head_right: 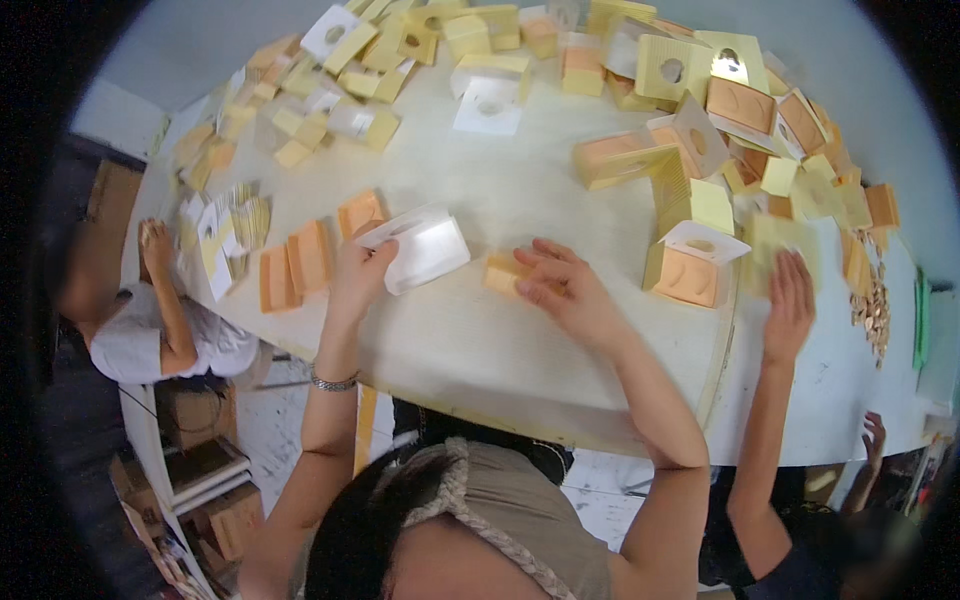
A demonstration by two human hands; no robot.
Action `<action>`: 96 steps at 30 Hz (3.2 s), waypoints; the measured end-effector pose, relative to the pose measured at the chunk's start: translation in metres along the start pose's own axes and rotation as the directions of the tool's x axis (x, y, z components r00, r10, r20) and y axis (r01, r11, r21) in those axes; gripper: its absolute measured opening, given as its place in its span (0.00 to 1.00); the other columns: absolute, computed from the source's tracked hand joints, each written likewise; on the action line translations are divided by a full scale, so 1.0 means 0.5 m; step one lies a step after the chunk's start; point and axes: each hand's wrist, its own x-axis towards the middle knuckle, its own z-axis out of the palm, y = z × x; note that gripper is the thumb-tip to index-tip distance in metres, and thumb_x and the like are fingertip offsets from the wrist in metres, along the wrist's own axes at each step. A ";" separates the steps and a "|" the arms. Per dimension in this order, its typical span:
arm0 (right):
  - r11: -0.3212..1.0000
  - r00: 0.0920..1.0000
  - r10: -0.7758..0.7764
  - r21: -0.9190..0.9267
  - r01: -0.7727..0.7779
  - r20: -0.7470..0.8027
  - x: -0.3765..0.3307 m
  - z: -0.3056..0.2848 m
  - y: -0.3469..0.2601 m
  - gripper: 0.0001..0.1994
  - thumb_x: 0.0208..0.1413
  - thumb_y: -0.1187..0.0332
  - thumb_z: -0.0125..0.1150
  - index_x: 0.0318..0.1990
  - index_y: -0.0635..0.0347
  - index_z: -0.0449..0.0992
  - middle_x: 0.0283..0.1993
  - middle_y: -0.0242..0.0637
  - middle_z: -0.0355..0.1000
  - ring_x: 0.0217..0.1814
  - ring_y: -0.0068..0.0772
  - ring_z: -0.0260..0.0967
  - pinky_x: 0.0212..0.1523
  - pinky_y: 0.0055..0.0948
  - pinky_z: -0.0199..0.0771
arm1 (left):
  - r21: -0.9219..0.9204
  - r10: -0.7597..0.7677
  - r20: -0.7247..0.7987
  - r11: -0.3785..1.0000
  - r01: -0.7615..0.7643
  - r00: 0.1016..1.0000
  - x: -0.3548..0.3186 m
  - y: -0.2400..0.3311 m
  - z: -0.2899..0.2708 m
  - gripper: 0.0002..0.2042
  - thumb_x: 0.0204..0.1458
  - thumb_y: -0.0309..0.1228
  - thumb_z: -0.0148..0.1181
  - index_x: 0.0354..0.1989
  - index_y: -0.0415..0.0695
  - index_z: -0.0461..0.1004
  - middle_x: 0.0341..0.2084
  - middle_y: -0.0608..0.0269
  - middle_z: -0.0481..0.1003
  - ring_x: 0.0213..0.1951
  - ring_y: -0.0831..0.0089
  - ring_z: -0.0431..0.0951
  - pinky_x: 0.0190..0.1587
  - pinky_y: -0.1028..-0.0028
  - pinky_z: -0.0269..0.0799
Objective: The person repeatedly picks up small yellow paper boxes and white inserts from a table, places the inserts into the boxes, and sets the assembled units aside. The hands work continuously across the table surface, handling items one at a time.
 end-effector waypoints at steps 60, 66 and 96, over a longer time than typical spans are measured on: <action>0.133 0.739 -0.549 -0.832 0.539 0.391 0.069 0.106 -0.115 0.17 0.38 0.73 0.60 0.40 0.69 0.78 0.50 0.44 0.75 0.46 0.39 0.70 0.46 0.34 0.73 | 0.037 0.243 0.255 0.965 -0.260 0.936 -0.106 -0.024 0.022 0.41 0.35 0.36 0.77 0.60 0.41 0.60 0.48 0.49 0.73 0.50 0.50 0.74 0.49 0.62 0.72; 0.216 0.802 -0.452 -0.825 0.523 0.390 0.080 0.104 -0.126 0.13 0.41 0.71 0.62 0.38 0.60 0.80 0.48 0.33 0.77 0.48 0.32 0.68 0.54 0.40 0.63 | 0.101 0.274 0.225 0.948 -0.303 0.935 -0.108 -0.042 0.029 0.40 0.36 0.37 0.77 0.58 0.41 0.60 0.45 0.48 0.73 0.46 0.48 0.75 0.45 0.59 0.73; 0.162 0.901 -0.314 -0.918 0.361 0.298 -0.006 0.136 -0.100 0.16 0.48 0.58 0.66 0.47 0.44 0.80 0.56 0.25 0.68 0.56 0.32 0.61 0.59 0.47 0.54 | 0.074 0.323 0.302 0.930 -0.359 0.897 -0.110 -0.041 0.026 0.48 0.34 0.32 0.76 0.67 0.43 0.55 0.55 0.49 0.69 0.54 0.50 0.71 0.55 0.60 0.68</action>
